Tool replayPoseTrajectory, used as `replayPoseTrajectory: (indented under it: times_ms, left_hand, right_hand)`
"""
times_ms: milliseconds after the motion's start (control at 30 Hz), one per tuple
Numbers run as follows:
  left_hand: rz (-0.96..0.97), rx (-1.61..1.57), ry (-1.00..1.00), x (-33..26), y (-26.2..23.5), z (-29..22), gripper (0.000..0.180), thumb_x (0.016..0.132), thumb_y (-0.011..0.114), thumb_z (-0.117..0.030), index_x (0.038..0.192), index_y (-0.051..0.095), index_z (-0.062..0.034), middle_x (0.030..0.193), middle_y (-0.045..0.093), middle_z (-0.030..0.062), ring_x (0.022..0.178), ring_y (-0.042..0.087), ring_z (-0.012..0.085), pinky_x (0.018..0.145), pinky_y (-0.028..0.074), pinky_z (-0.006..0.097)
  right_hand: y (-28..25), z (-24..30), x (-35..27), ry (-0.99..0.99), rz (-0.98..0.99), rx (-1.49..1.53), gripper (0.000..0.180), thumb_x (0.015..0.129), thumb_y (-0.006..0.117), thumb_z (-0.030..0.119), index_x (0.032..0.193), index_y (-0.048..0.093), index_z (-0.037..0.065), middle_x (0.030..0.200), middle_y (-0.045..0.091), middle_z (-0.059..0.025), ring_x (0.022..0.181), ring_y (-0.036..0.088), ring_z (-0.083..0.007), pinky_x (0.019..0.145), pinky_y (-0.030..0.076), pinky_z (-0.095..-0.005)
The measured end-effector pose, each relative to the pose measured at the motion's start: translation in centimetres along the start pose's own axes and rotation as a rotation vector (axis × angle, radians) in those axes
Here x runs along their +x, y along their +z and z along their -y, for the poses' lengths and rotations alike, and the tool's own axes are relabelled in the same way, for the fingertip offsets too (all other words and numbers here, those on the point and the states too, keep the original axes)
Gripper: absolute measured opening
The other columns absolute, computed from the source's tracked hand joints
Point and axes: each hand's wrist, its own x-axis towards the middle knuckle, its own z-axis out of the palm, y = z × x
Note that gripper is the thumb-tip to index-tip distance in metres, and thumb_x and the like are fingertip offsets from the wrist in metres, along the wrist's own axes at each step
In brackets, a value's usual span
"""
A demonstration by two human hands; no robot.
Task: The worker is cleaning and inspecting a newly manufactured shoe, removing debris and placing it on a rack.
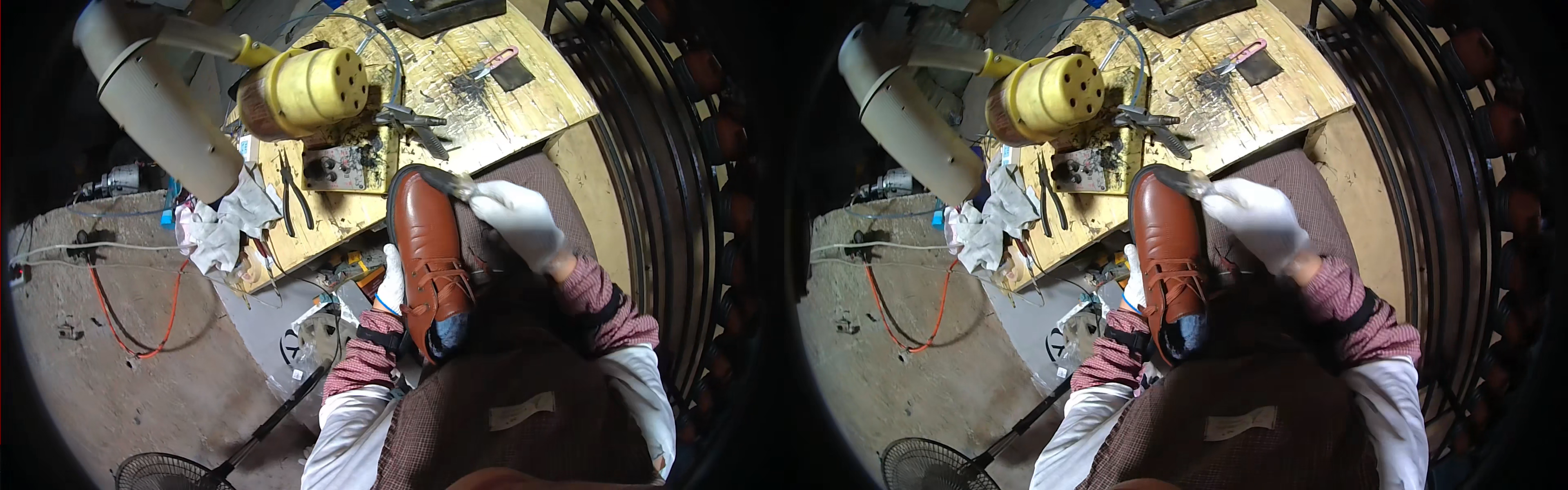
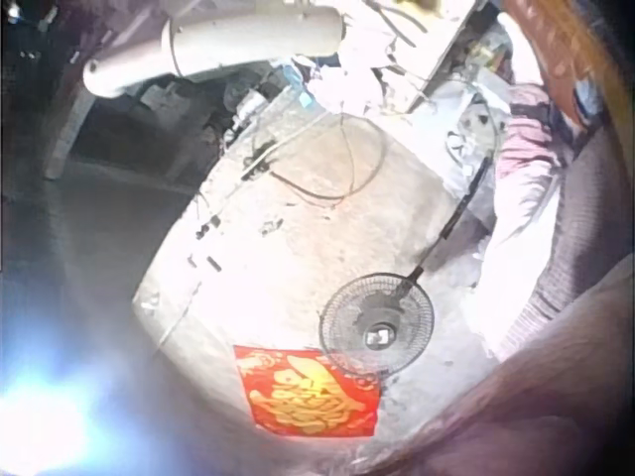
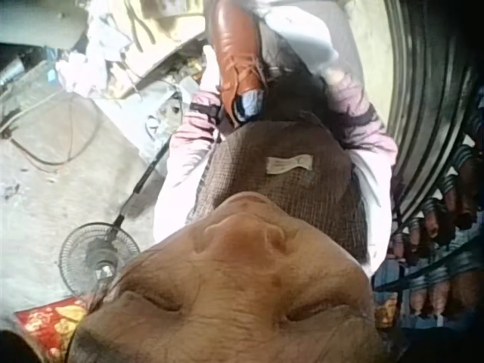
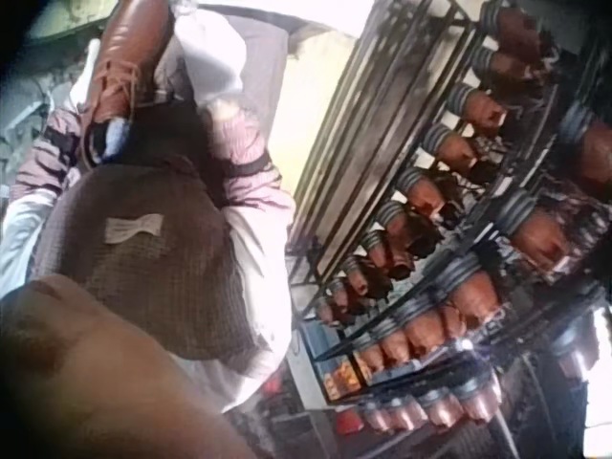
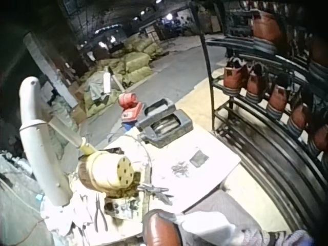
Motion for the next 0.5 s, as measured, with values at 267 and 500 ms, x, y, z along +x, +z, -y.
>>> replayPoseTrajectory:
  times_ms: [267, 500]
  left_hand:
    - [0.383, -0.337, 0.171, 1.6, -1.3, 0.9, 0.052, 0.113, 0.040, -0.032, 0.160, 0.031, -0.0116, 0.155, 0.045, 0.0185, 0.139, 0.050, 0.0350, 0.116, 0.045, 0.047]
    - [0.173, -0.097, 0.129, 2.2, -3.1, 1.0, 0.053, 0.113, 0.040, -0.034, 0.160, 0.031, -0.0120, 0.155, 0.045, 0.0180, 0.140, 0.049, 0.0342, 0.116, 0.045, 0.045]
  right_hand:
    - [-0.4, -0.2, -0.9, 0.525, 0.075, 0.331, 0.027, 0.098, 0.067, 0.022, 0.116, 0.071, 0.002, 0.075, 0.065, -0.0050, 0.053, 0.061, -0.0121, 0.053, 0.052, -0.0283]
    - [-0.9, -1.1, 0.1, 0.329, 0.110, 0.344, 0.030, 0.099, 0.068, 0.030, 0.111, 0.074, 0.003, 0.083, 0.068, -0.0034, 0.059, 0.060, -0.0076, 0.056, 0.049, -0.0241]
